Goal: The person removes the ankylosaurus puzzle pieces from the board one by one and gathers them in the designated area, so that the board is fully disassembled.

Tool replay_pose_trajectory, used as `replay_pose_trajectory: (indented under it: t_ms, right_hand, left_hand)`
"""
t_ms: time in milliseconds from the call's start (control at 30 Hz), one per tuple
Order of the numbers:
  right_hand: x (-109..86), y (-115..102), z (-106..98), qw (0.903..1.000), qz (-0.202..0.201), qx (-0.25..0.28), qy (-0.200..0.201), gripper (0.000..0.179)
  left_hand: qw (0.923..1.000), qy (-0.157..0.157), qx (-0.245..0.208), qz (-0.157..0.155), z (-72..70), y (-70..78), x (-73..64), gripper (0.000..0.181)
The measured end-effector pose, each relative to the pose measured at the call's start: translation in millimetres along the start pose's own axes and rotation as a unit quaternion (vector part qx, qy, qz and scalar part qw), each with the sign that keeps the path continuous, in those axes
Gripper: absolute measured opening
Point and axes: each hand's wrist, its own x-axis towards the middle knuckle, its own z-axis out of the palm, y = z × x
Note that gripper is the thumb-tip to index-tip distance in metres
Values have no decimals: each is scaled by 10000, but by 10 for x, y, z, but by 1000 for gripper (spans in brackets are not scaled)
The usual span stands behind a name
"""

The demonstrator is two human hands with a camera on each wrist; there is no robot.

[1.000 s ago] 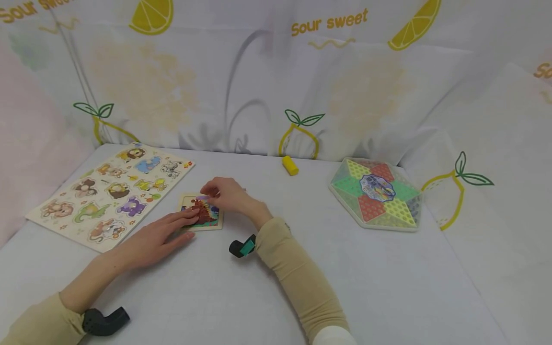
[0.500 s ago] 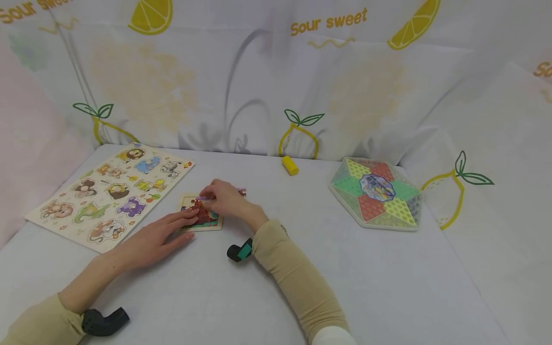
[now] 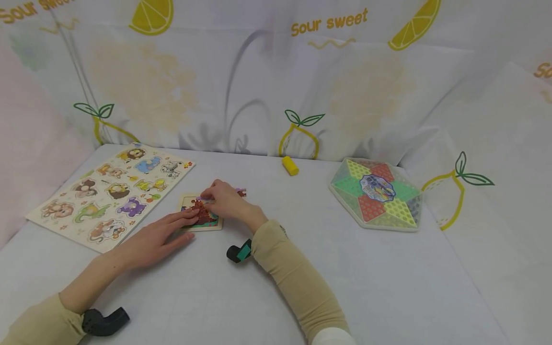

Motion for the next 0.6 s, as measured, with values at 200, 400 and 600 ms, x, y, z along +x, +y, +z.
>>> replay_pose_trajectory:
  t_ms: [200,400,600]
  right_hand:
    - [-4,0,7,10000,8,-89,12,34]
    - [-7,-10,5,9998,30,-180,-8,34]
    - [0,-8,10,9997,-17,-260,-15,34]
  left_hand:
    - [10000,32,-10,19,-2,9,-7,54]
    - [10000,19,-15,16,-1,0,-12,52]
    - [10000,46,1,36,8,-6,-8,53]
